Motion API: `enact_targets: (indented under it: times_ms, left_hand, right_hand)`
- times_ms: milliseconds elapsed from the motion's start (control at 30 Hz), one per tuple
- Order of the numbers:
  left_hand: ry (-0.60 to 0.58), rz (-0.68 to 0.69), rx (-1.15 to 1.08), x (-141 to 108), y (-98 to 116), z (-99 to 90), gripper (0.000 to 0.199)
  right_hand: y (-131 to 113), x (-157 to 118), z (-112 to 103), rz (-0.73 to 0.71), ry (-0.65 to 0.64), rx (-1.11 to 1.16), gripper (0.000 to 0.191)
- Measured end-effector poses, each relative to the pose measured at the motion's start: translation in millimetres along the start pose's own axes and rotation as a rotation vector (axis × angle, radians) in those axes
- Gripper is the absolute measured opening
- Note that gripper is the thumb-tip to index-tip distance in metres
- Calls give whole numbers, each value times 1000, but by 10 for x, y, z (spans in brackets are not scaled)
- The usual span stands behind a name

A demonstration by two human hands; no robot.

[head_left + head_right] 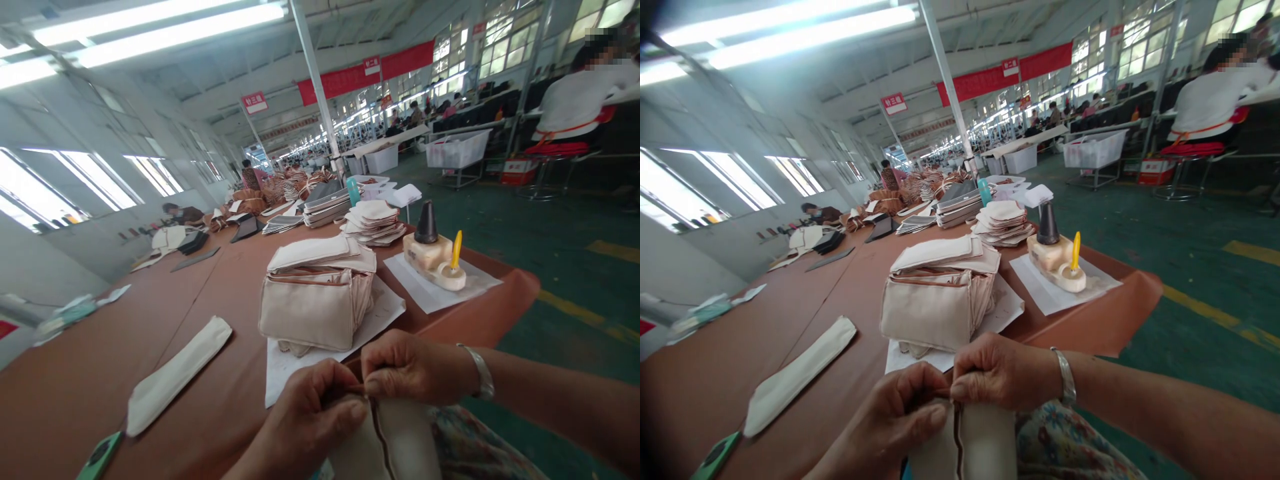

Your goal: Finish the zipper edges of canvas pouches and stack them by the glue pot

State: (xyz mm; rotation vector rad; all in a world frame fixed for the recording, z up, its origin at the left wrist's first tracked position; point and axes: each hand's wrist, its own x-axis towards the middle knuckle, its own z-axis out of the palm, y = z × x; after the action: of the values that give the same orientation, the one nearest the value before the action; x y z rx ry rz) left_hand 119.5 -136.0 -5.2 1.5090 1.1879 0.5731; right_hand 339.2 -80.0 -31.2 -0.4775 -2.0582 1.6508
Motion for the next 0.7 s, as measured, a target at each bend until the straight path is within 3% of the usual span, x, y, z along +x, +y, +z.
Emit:
enact_targets:
  times_ms: [67,233,333,500,600,700]
  left_hand:
    - [-79,-30,-113,-28,21,-62,36]
    - [15,-65,-172,-29,36,-97,30]
    - [68,-53,-161,-41,1,-32,15]
    - [332,365,313,-81,-91,59,6]
    - [327,572,565,-100,-106,56,16]
    - [309,618,791,-122,-82,48,20]
  right_hand:
    - [35,-19,-11,-5,-19,66,35]
    - [117,-41,-34,33,-47,146,39]
    - [152,-35,-22,79,-12,189,39]
    - [185,-33,30,86,29,219,39]
    - [179,-27,76,115,56,281,39]
    - [168,-19,115,144,90,334,40]
